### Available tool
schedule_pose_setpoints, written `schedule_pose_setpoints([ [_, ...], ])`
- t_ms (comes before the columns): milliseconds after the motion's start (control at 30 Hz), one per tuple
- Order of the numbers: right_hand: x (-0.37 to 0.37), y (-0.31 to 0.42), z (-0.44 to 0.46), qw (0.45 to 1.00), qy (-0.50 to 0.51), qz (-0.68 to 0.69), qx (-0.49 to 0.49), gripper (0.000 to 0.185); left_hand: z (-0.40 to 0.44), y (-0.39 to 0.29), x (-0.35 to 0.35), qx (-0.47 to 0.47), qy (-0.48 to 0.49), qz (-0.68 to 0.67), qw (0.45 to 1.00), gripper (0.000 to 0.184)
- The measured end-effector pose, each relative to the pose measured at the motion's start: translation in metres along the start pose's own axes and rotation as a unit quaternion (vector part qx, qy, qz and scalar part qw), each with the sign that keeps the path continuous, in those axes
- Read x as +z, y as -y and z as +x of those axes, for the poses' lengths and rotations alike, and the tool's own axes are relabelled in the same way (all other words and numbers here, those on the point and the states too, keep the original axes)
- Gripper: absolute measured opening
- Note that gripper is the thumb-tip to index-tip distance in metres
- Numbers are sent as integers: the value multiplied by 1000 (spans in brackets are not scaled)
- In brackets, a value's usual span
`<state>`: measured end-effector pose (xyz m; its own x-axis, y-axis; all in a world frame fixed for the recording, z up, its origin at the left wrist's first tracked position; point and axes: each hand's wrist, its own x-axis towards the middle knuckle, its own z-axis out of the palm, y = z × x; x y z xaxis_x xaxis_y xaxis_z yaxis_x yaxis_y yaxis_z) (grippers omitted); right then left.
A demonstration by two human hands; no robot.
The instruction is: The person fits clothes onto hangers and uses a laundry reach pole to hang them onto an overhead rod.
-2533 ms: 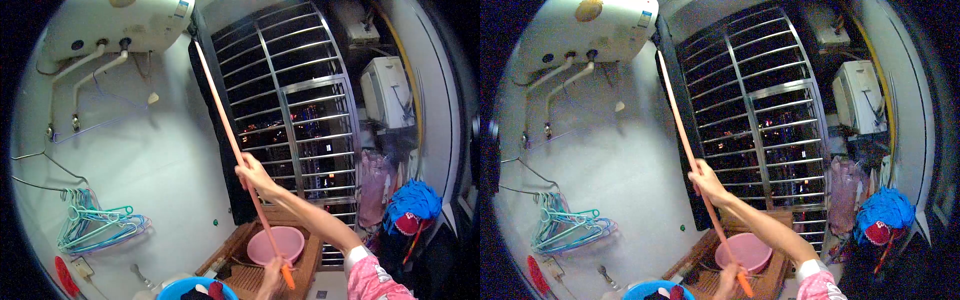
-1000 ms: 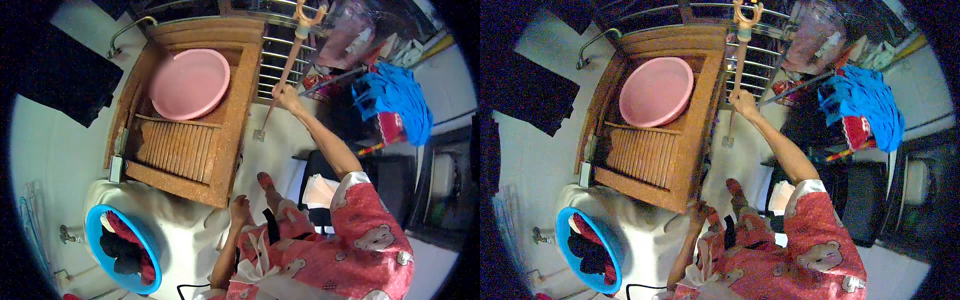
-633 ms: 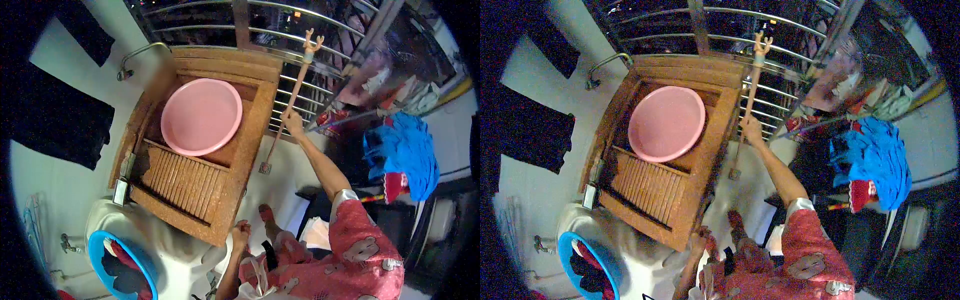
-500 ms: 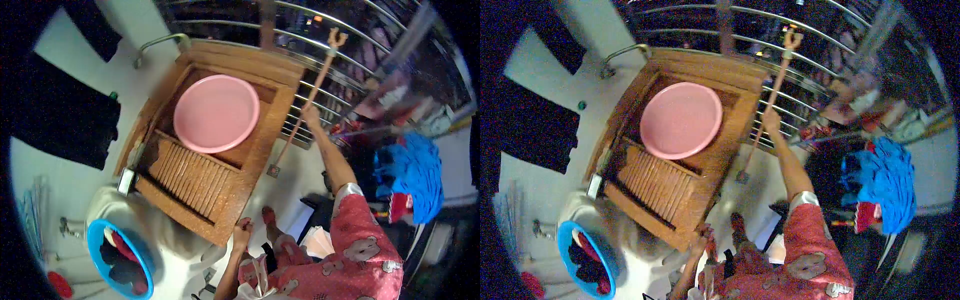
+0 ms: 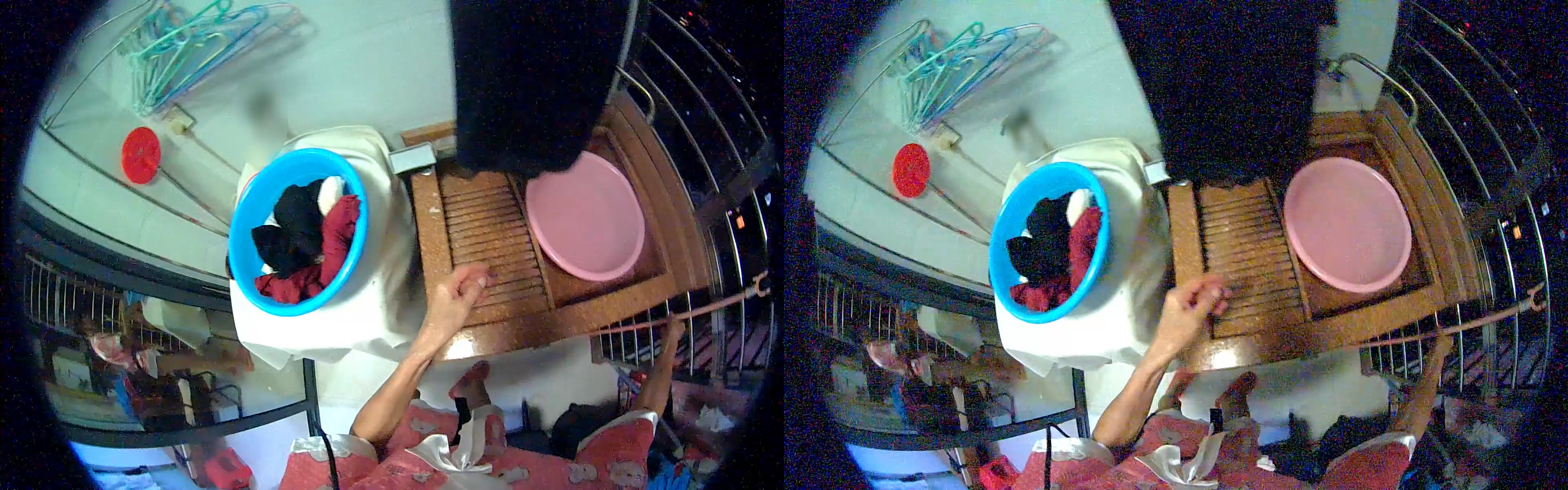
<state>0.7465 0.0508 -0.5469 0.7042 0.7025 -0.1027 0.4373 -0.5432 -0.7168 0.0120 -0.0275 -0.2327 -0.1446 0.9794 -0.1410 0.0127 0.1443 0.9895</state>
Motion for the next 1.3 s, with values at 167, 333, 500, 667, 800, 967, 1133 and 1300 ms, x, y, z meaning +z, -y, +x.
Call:
schedule_pose_setpoints([
  [167,3,-4,-43,998,25,33,-54,26,-14,-72,-54,109,-57,-87,989,22],
  [333,38,89,-184,973,98,200,-57,27,-26,-93,-119,140,-33,-22,989,22],
  [500,73,290,-372,942,208,204,-167,17,-28,-106,-209,202,-124,-9,971,21],
  [667,107,478,-522,865,288,149,-382,20,-35,-102,-293,205,-231,-7,951,19],
  [800,133,607,-654,775,397,230,-435,34,-41,-82,-344,177,-262,9,949,19],
  [967,234,667,-721,727,169,55,-664,58,-41,-52,-375,160,-207,-34,965,19],
  [1133,276,677,-716,765,241,21,-596,52,-47,-32,-374,202,-113,10,973,15],
  [1300,239,695,-723,810,220,206,-503,46,-55,-40,-381,137,57,-32,988,20],
])
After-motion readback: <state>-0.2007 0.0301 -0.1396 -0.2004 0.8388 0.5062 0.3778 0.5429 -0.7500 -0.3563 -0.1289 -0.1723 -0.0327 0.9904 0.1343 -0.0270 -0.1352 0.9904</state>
